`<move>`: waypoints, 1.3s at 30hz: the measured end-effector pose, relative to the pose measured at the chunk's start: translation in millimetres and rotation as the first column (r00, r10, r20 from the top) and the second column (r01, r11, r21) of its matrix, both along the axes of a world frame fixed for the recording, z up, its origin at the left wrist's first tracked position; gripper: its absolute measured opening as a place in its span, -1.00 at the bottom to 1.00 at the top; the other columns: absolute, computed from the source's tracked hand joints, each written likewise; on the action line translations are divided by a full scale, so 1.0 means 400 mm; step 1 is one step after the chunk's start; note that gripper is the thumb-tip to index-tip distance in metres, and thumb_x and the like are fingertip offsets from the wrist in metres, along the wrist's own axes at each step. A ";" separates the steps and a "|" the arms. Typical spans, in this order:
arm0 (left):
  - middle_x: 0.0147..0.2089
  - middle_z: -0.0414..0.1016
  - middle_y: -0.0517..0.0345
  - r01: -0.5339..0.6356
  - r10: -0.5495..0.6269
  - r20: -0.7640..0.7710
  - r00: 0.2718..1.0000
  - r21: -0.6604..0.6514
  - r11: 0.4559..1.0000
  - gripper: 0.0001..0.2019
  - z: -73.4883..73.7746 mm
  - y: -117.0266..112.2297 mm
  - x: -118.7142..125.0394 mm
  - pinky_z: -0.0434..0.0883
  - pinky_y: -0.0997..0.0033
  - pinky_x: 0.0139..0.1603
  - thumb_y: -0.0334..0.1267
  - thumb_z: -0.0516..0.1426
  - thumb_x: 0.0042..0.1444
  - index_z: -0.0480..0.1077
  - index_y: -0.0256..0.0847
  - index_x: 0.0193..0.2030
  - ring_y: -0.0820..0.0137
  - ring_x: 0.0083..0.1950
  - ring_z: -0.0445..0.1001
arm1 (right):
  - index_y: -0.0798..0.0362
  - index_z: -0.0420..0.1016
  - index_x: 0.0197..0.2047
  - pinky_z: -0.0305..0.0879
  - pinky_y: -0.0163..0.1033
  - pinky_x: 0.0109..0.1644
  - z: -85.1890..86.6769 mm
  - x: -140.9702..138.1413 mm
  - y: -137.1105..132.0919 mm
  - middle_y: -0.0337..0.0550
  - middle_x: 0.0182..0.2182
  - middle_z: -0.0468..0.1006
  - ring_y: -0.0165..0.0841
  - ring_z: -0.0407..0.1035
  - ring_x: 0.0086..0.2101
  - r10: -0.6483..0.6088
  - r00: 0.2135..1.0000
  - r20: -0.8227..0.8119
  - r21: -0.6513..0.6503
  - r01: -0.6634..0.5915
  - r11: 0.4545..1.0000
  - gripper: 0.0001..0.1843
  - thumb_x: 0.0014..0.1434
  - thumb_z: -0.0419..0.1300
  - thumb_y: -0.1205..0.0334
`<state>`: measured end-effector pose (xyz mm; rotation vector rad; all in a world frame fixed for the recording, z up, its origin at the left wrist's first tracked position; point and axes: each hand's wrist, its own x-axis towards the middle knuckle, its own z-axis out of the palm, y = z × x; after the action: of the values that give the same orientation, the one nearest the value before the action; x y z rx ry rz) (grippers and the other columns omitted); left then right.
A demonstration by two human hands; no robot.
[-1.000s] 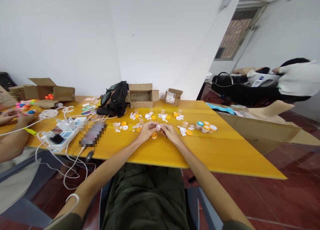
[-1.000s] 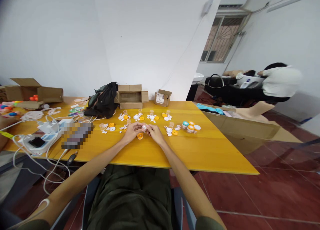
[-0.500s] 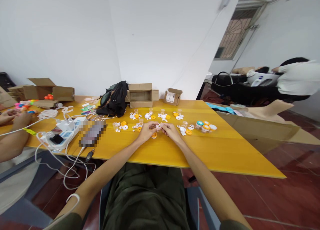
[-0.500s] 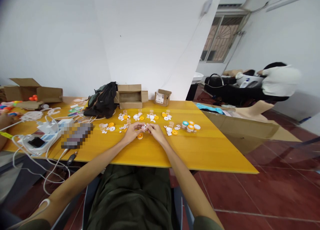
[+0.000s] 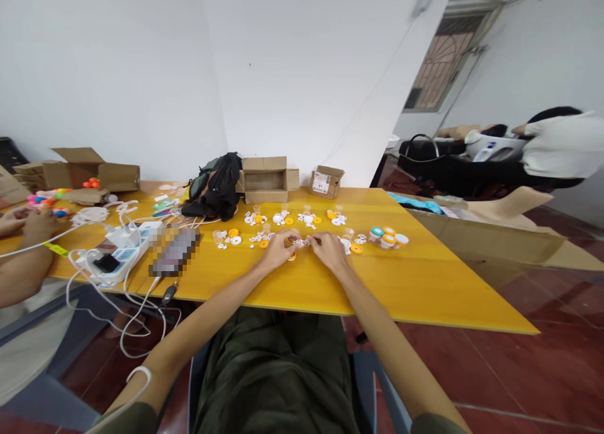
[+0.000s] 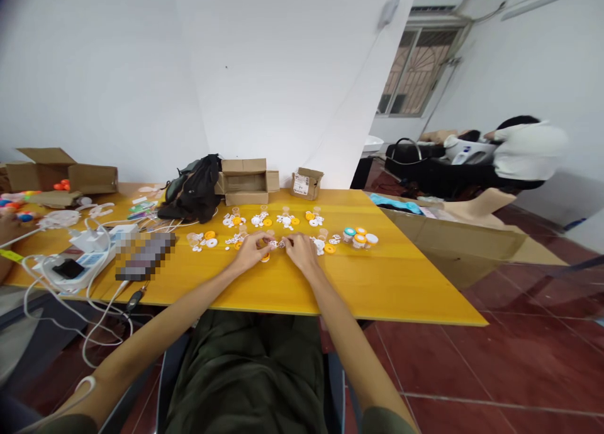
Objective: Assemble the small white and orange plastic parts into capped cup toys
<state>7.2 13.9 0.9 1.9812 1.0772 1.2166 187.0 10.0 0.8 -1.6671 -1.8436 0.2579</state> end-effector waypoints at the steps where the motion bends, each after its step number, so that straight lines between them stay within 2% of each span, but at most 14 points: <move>1: -0.27 0.63 0.15 0.010 -0.010 -0.004 1.000 0.010 1.000 -0.87 0.001 0.000 -0.001 0.48 0.37 -0.13 -0.44 0.30 0.00 0.61 -0.18 -0.29 0.33 -0.20 0.55 | -0.05 0.68 -0.38 0.24 -0.22 -0.29 -0.001 -0.002 -0.001 0.01 -0.30 0.72 -0.14 0.56 -0.26 0.000 0.999 0.033 0.009 -0.001 1.000 -0.74 0.25 0.20 0.13; 3: -0.27 0.62 0.13 0.026 -0.026 -0.004 1.000 0.025 0.999 -0.87 0.003 0.000 -0.002 0.48 0.35 -0.11 -0.44 0.30 0.01 0.61 -0.18 -0.29 0.32 -0.20 0.54 | -0.05 0.69 -0.37 0.25 -0.21 -0.27 -0.002 -0.004 0.000 0.01 -0.29 0.71 -0.13 0.56 -0.26 0.014 0.999 0.052 0.031 -0.016 0.999 -0.76 0.25 0.21 0.14; 9: -0.27 0.61 0.13 0.031 -0.031 -0.001 1.000 0.019 0.999 -0.88 -0.001 0.004 0.000 0.47 0.31 -0.05 -0.43 0.31 0.01 0.62 -0.17 -0.30 0.30 -0.19 0.55 | -0.05 0.61 -0.47 0.25 -0.21 -0.27 -0.002 0.002 0.011 -0.07 -0.39 0.67 -0.18 0.51 -0.34 0.073 0.996 -0.056 0.077 -0.068 0.995 -0.68 0.29 0.16 0.13; 12: -0.26 0.63 0.13 0.027 -0.027 -0.008 1.000 0.017 0.999 -0.87 -0.003 0.006 0.001 0.47 0.30 -0.03 -0.44 0.32 -0.01 0.62 -0.17 -0.30 0.29 -0.18 0.55 | -0.04 0.58 -0.49 0.27 -0.20 -0.28 0.001 0.004 0.014 -0.14 -0.46 0.61 -0.22 0.46 -0.40 0.178 0.970 -0.166 0.107 -0.162 0.981 -0.66 0.27 0.16 0.08; 16: -0.30 0.63 0.15 0.033 -0.033 -0.006 0.999 0.027 0.999 -0.92 0.000 0.005 0.002 0.46 0.31 -0.05 -0.42 0.33 0.00 0.60 -0.18 -0.35 0.29 -0.19 0.55 | -0.04 0.59 -0.45 0.33 -0.17 -0.14 0.004 0.003 0.016 -0.16 -0.37 0.61 -0.22 0.46 -0.29 0.362 0.891 -0.275 0.168 -0.326 0.930 -0.77 0.18 0.23 0.07; 19: -0.33 0.62 0.18 0.058 -0.058 0.004 0.998 0.019 0.998 -0.95 0.003 0.004 0.004 0.47 0.34 -0.10 -0.40 0.32 0.02 0.58 -0.18 -0.37 0.32 -0.24 0.55 | -0.04 0.58 -0.46 0.35 -0.13 -0.07 0.003 0.003 0.018 -0.15 -0.32 0.60 -0.22 0.46 -0.24 0.405 0.863 -0.302 0.157 -0.374 0.914 -0.80 0.14 0.26 0.11; 25: -0.27 0.60 0.15 0.061 -0.060 -0.050 0.997 0.030 0.998 -0.94 0.004 -0.003 0.003 0.48 0.36 -0.13 -0.36 0.27 0.08 0.52 -0.20 -0.28 0.33 -0.23 0.55 | -0.05 0.57 -0.47 0.36 -0.10 0.00 -0.010 0.012 0.021 -0.15 -0.28 0.57 -0.20 0.45 -0.17 0.400 0.888 -0.228 0.152 -0.373 0.915 -0.88 0.10 0.30 0.21; 30: -0.13 0.53 0.07 0.077 -0.017 -0.307 0.952 0.187 0.979 -0.87 0.012 -0.028 -0.027 0.46 0.25 0.06 -0.36 0.19 0.12 0.49 -0.15 -0.18 0.23 -0.04 0.53 | -0.06 0.56 -0.47 0.36 -0.09 0.01 -0.020 0.016 0.020 -0.14 -0.25 0.56 -0.19 0.44 -0.14 0.359 0.922 -0.142 0.143 -0.340 0.930 -0.90 0.06 0.32 0.29; 34: -0.08 0.49 0.06 0.107 -0.002 -0.459 0.889 0.203 0.973 -0.79 0.012 -0.044 -0.051 0.46 0.23 0.06 -0.25 0.25 0.10 0.47 -0.10 -0.10 0.18 -0.03 0.51 | -0.05 0.57 -0.44 0.36 -0.08 0.01 -0.018 0.012 0.016 -0.13 -0.26 0.55 -0.18 0.43 -0.13 0.308 0.943 -0.124 0.137 -0.291 0.947 -0.91 0.09 0.30 0.29; 39: -0.12 0.50 0.04 0.101 0.010 -0.470 0.883 0.210 0.972 -0.82 -0.002 -0.043 -0.055 0.44 0.23 0.07 -0.24 0.29 0.08 0.49 -0.09 -0.15 0.15 -0.03 0.51 | -0.05 0.56 -0.43 0.34 -0.06 0.04 -0.007 0.008 0.014 -0.12 -0.27 0.55 -0.16 0.44 -0.13 0.267 0.949 -0.169 0.151 -0.242 0.958 -0.92 0.09 0.29 0.27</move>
<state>-14.7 -3.2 0.2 2.5540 1.1421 0.8832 190.1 15.6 -2.1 -1.2707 -1.8869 0.3833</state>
